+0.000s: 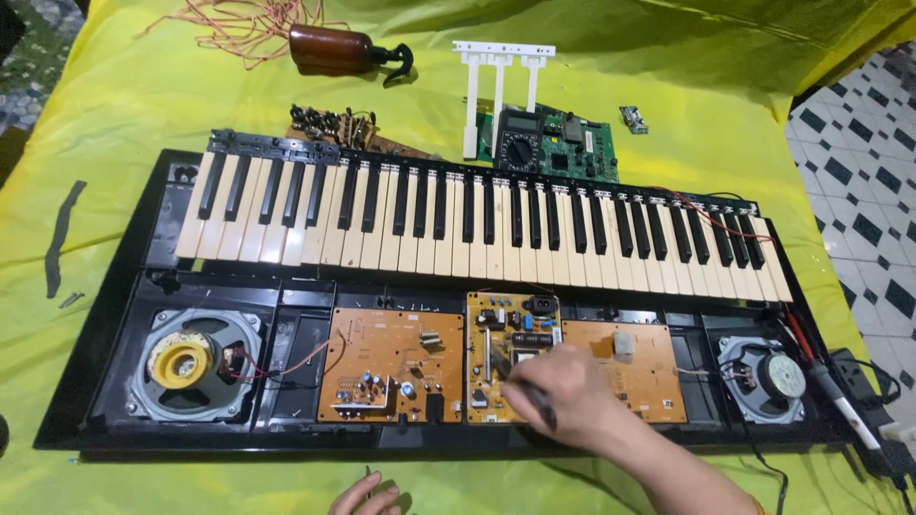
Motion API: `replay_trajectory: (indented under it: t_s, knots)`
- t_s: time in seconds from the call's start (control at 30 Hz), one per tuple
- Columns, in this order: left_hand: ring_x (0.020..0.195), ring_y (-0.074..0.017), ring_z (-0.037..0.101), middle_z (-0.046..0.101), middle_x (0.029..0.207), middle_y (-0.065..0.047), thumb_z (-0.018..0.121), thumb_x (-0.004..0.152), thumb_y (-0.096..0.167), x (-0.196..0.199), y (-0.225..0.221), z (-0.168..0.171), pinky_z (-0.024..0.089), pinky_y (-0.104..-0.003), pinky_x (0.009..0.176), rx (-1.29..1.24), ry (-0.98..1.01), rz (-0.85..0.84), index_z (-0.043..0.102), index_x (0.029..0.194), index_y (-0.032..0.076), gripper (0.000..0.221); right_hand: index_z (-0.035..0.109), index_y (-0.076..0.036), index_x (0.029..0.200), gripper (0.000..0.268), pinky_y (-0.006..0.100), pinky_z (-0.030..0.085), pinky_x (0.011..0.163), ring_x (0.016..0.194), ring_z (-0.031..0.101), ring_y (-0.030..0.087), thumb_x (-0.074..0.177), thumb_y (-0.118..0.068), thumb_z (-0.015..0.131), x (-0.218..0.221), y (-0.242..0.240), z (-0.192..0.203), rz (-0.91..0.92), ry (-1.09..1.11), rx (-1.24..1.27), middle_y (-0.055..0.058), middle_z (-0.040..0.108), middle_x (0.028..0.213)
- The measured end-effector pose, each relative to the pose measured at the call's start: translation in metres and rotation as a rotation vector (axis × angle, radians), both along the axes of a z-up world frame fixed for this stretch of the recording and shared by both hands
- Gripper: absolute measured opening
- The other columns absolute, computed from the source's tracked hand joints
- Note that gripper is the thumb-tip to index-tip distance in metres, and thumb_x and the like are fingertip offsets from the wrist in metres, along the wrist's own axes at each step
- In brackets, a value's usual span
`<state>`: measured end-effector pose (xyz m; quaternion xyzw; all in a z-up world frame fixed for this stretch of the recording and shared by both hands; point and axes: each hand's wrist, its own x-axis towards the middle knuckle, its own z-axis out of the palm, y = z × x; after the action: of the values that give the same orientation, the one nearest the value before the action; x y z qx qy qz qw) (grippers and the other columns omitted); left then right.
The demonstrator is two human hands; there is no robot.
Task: Repairing an electronic keyboard by testing circuits with a multimeter, cleaning with a brush, and adjusting components.
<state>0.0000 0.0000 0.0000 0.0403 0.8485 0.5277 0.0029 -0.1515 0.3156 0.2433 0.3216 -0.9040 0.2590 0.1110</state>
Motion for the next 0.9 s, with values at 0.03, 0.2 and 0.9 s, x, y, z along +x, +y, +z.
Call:
replay_trajectory:
  t_s: [0.03,0.2,0.9]
  knots:
    - [0.095,-0.0047,0.084,0.084,0.112,0.006,0.082,0.078,0.028,-0.006,-0.002,0.007,0.063,-0.018,0.095,0.001,-0.006,-0.002,0.075,0.121,0.009,0.047,0.066,-0.007,0.07,0.031,0.018,0.047,0.025,0.03,0.057,0.01,0.099,-0.017,0.06,0.009,0.004,-0.003,-0.002,-0.006,0.001,0.0,0.061,0.048]
    - [0.122,-0.0227,0.067,0.08,0.112,0.01,0.067,0.091,0.032,-0.019,-0.009,0.033,0.056,-0.036,0.104,-0.214,0.529,-0.172,0.075,0.112,0.024,0.024,0.072,-0.019,0.074,0.022,0.019,0.047,0.041,0.041,0.054,0.004,0.095,-0.025,0.067,0.033,0.016,0.036,-0.104,-0.43,0.046,-0.009,0.065,0.055]
    - [0.13,-0.0317,0.06,0.07,0.125,-0.002,0.025,0.108,0.062,-0.025,-0.012,0.033,0.054,-0.035,0.095,-0.283,0.766,-0.244,0.049,0.136,0.023,0.054,0.075,-0.014,0.085,0.02,0.022,0.057,0.045,0.049,0.069,0.014,0.097,-0.029,0.072,-0.09,-0.023,0.049,-0.24,-0.27,0.207,0.002,0.074,0.065]
